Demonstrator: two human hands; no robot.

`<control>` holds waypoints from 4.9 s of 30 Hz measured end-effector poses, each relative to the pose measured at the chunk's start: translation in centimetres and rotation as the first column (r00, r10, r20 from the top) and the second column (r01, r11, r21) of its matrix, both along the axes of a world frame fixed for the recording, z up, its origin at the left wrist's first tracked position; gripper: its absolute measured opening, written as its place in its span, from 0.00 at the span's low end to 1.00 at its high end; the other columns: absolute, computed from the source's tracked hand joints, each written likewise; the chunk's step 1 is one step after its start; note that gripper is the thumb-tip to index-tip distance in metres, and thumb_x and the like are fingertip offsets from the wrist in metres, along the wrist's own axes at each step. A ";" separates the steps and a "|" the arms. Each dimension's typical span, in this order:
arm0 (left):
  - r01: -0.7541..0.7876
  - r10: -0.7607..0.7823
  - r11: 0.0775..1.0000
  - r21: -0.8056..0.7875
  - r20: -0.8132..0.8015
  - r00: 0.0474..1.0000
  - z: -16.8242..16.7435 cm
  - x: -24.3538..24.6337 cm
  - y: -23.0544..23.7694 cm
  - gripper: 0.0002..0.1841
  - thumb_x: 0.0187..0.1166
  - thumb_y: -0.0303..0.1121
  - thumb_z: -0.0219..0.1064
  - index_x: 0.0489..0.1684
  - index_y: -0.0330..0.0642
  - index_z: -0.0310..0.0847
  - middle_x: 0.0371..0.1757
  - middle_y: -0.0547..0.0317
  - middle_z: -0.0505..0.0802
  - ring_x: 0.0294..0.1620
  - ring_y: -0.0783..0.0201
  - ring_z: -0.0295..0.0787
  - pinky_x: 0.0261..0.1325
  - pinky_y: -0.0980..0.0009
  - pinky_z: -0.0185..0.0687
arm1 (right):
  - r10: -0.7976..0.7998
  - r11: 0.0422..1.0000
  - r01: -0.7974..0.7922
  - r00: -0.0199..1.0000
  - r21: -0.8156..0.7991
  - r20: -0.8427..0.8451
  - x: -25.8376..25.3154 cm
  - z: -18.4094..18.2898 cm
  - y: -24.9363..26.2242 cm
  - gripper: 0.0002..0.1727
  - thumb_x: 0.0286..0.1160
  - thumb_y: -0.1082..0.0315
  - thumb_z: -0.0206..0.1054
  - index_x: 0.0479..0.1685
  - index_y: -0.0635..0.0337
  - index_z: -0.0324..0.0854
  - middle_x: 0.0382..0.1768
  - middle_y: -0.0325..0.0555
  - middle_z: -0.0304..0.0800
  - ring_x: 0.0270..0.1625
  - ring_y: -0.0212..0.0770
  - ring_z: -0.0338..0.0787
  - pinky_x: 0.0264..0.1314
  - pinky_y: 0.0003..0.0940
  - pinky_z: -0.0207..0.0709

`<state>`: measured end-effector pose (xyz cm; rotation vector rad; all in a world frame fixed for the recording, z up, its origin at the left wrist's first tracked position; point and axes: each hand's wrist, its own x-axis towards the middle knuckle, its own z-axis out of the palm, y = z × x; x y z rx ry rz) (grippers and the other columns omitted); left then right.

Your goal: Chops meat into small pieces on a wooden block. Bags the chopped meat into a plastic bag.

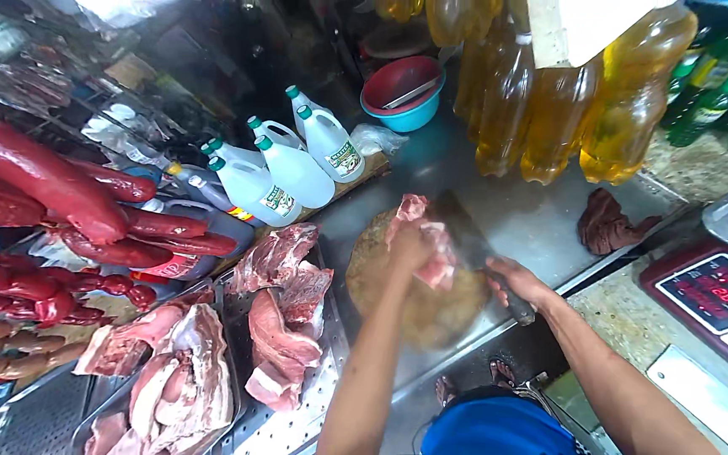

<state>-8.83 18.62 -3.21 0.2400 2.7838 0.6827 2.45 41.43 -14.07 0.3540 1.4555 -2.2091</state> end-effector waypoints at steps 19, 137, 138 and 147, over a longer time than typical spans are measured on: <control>-0.632 0.640 0.545 0.552 0.214 0.738 -6.6 4.6 -2.8 0.29 0.70 0.33 0.78 0.67 0.31 0.71 0.49 0.42 0.91 0.50 0.52 0.92 0.56 0.52 0.89 | 0.326 0.201 0.328 0.866 0.923 -0.379 3.1 -0.3 -5.3 0.26 0.88 0.47 0.52 0.65 0.56 0.82 0.32 0.50 0.93 0.35 0.54 0.95 0.39 0.56 0.87; -0.422 0.456 0.848 0.320 -0.035 0.889 -10.6 17.0 -14.0 0.18 0.77 0.38 0.68 0.63 0.44 0.88 0.65 0.45 0.89 0.66 0.51 0.88 0.72 0.57 0.81 | 0.672 0.106 -0.059 0.740 0.993 -0.028 6.4 6.4 -17.3 0.24 0.91 0.49 0.53 0.69 0.58 0.78 0.28 0.47 0.89 0.32 0.47 0.91 0.40 0.49 0.86; -0.417 0.452 0.851 0.320 -0.042 0.891 -10.8 17.2 -13.8 0.17 0.77 0.38 0.68 0.61 0.44 0.89 0.64 0.46 0.90 0.66 0.52 0.88 0.72 0.58 0.81 | 0.667 0.134 0.009 0.739 0.991 -0.097 6.6 7.2 -17.2 0.24 0.90 0.50 0.53 0.68 0.59 0.78 0.26 0.45 0.88 0.29 0.46 0.91 0.37 0.48 0.85; -0.422 0.483 0.826 0.374 -0.083 0.872 -11.3 18.0 -13.7 0.18 0.75 0.37 0.69 0.60 0.41 0.88 0.59 0.45 0.89 0.55 0.54 0.90 0.62 0.60 0.86 | 0.671 0.188 0.147 0.702 0.971 -0.236 8.0 7.5 -18.5 0.25 0.89 0.53 0.55 0.67 0.66 0.78 0.23 0.45 0.87 0.25 0.44 0.89 0.31 0.44 0.85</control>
